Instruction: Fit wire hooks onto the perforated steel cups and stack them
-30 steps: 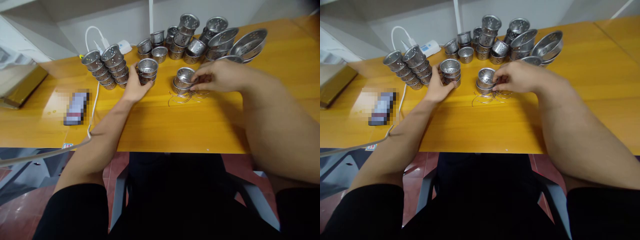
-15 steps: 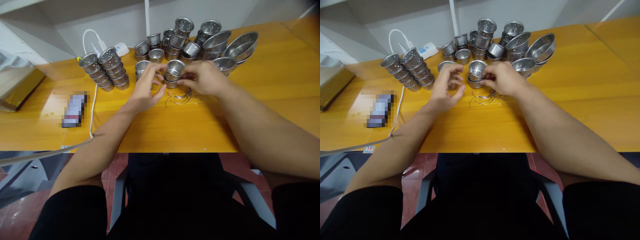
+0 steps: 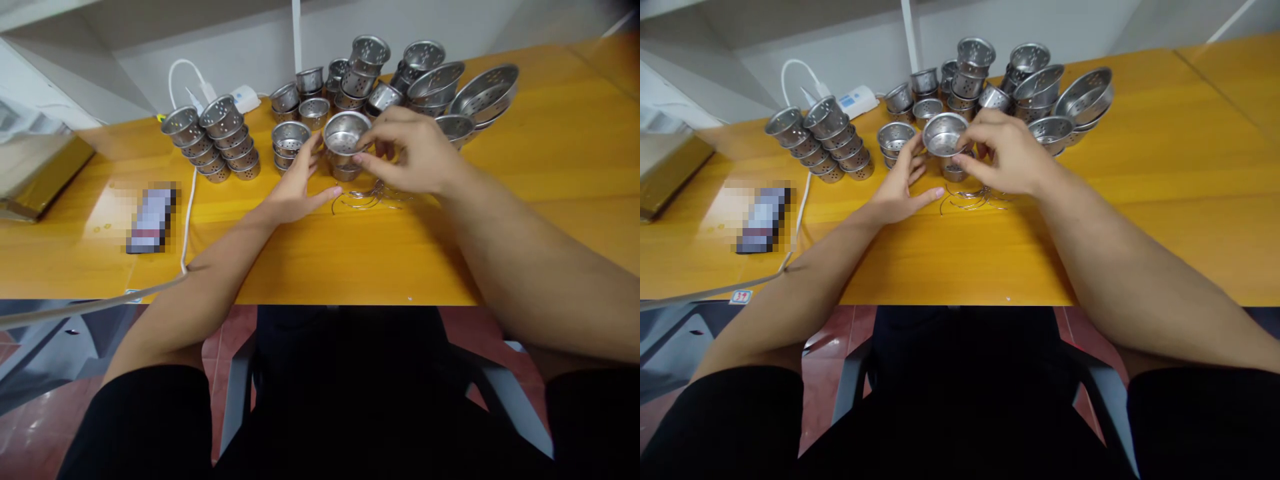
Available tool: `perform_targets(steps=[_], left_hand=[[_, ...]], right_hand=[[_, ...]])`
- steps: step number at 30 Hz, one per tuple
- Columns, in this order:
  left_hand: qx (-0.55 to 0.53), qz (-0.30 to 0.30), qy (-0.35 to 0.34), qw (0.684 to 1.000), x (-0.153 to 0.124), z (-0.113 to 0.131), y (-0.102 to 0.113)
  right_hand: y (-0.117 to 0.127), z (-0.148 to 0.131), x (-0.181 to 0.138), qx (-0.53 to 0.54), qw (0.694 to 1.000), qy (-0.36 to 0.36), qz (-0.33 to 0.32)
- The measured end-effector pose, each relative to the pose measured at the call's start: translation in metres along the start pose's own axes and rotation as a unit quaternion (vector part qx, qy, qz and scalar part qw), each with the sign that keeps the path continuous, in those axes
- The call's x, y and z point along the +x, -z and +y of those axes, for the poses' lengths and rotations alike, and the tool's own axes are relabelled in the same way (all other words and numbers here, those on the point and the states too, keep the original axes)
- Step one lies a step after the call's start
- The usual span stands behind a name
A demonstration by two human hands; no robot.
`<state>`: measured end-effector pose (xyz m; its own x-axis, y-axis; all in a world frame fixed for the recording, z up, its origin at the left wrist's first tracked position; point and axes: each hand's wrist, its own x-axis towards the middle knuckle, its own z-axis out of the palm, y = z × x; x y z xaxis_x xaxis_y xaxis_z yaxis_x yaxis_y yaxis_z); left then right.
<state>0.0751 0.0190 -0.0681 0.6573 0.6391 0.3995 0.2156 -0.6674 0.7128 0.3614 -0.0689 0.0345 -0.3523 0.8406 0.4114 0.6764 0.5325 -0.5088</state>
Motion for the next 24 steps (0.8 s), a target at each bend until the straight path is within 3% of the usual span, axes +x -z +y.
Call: perform_targets(steps=[3,7,13,24], left_hand=[[0.041,0.033,-0.031,0.998,0.002,0.005,0.003],[0.106,0.059,-0.037,0.992,0.003,0.013,0.013],[0.116,0.05,-0.049,0.991,0.003,0.011,0.017],[0.121,0.048,-0.045,0.99,0.002,0.016,0.02]], right_hand=[[-0.004,-0.018,-0.002,0.033,0.998,0.039,-0.036],[-0.011,-0.031,-0.003,0.047,0.997,0.001,-0.066],[-0.034,-0.023,-0.002,0.055,0.997,0.048,-0.012],[-0.047,-0.013,-0.003,0.075,0.996,0.027,-0.034]])
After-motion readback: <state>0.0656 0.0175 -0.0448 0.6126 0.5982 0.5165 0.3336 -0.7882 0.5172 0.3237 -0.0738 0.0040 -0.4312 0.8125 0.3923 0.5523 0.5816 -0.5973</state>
